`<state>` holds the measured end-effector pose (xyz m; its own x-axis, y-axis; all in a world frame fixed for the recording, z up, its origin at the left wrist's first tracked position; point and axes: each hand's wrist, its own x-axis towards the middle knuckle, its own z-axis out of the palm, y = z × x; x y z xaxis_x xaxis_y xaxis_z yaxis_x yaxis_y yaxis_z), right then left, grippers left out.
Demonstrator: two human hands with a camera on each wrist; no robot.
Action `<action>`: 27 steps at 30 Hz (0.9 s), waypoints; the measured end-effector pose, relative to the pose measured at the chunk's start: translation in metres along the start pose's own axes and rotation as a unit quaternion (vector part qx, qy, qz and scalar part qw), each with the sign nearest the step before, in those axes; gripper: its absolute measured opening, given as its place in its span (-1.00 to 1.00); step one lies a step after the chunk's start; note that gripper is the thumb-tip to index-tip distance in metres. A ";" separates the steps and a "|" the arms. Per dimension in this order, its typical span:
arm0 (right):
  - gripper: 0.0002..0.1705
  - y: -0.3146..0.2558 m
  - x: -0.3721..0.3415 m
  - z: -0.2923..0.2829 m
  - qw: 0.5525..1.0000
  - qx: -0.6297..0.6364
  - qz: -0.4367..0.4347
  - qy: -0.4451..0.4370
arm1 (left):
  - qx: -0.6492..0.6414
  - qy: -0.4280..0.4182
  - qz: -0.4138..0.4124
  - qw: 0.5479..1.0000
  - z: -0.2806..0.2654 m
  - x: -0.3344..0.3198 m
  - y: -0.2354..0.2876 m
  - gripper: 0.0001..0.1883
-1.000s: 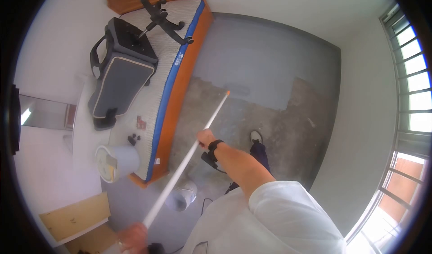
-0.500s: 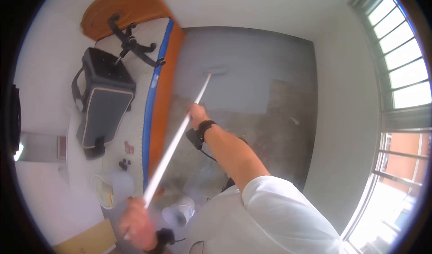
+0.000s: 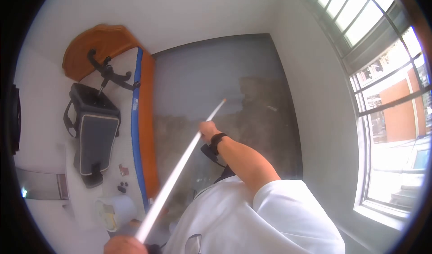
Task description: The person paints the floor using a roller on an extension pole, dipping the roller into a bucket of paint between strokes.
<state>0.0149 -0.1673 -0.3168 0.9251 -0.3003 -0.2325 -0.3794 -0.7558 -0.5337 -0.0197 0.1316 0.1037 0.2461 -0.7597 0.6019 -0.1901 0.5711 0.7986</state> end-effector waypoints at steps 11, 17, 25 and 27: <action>-0.79 0.053 -0.108 -0.011 0.759 0.623 0.189 0.008 | -0.007 -0.112 -0.120 0.986 0.091 0.022 -0.052 -0.79; -0.82 0.088 -0.099 -0.067 0.826 0.557 0.085 0.027 | 0.104 -0.101 -0.074 0.987 0.145 0.091 -0.110 -0.80; -0.83 0.189 -0.064 -0.149 0.743 0.646 0.176 0.020 | 0.185 -0.019 -0.053 0.981 0.224 0.165 -0.240 -0.82; -0.82 0.214 -0.053 -0.163 0.732 0.659 0.172 0.001 | 0.198 -0.008 -0.058 0.978 0.236 0.178 -0.269 -0.80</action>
<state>-0.1129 -0.4078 -0.2862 0.7704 -0.3435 -0.5371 -0.2734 0.5830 -0.7651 -0.1494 -0.2305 -0.0047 0.2746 -0.8189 0.5039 -0.5161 0.3167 0.7959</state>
